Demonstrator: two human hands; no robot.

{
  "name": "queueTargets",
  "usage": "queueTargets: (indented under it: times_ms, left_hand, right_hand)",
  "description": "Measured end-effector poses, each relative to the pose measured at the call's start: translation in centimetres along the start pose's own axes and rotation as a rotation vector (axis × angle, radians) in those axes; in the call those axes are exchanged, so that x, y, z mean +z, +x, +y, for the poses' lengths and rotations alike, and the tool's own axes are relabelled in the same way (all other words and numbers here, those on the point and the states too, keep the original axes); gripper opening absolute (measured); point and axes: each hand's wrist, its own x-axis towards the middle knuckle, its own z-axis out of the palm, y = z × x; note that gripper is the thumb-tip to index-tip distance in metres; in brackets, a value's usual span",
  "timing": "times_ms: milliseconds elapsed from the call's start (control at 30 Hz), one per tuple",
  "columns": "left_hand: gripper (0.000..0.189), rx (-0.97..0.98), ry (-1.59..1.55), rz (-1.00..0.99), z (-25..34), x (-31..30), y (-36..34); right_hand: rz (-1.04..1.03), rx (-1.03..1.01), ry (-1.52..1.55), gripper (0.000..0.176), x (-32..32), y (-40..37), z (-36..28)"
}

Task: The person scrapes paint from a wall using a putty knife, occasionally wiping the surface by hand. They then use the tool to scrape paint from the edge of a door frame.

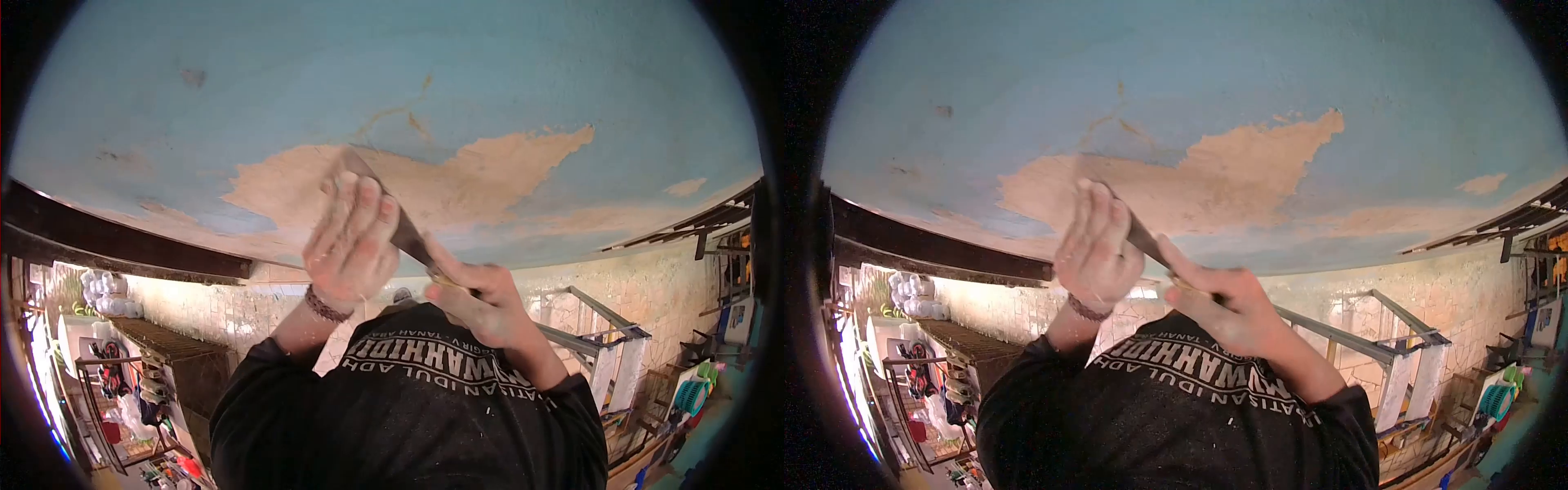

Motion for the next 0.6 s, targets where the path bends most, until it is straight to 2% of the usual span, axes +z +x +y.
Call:
queueTargets:
  times_ms: [67, 200, 267, 333, 467, 533, 600]
  left_hand:
    - [0.033, -0.005, -0.079, -0.125, 1.1, 0.0, 0.3]
    - [0.029, 0.023, -0.037, -0.081, 0.1, 0.1, -0.1]
    - [0.029, 0.014, 0.029, -0.076, -0.5, -1.0, 0.3]
    - [0.028, 0.023, 0.034, -0.133, -0.8, -1.5, 0.8]
    - [0.031, 0.03, -0.121, -0.06, 0.3, 0.3, 0.3]
    - [0.031, 0.013, -0.033, -0.058, -0.5, -0.5, 0.3]
    - [0.026, 0.012, 0.016, -0.045, -1.6, -1.4, 0.8]
  right_hand:
    - [0.064, 0.129, -0.01, 0.047, -0.9, -1.4, 0.2]
    - [0.074, 0.105, 0.163, 0.048, -0.2, -0.6, 0.0]
    - [0.008, 0.109, -0.04, 0.048, 0.9, 1.0, -0.7]
    - [-0.013, 0.06, -0.063, 0.048, 0.3, 0.8, -0.8]
    - [0.073, 0.03, 0.116, 0.048, -0.3, -0.1, -0.8]
    - [0.024, 0.065, -0.148, 0.048, 0.3, 0.7, -0.9]
    - [0.037, 0.042, -0.13, 0.048, 0.7, 0.6, -0.3]
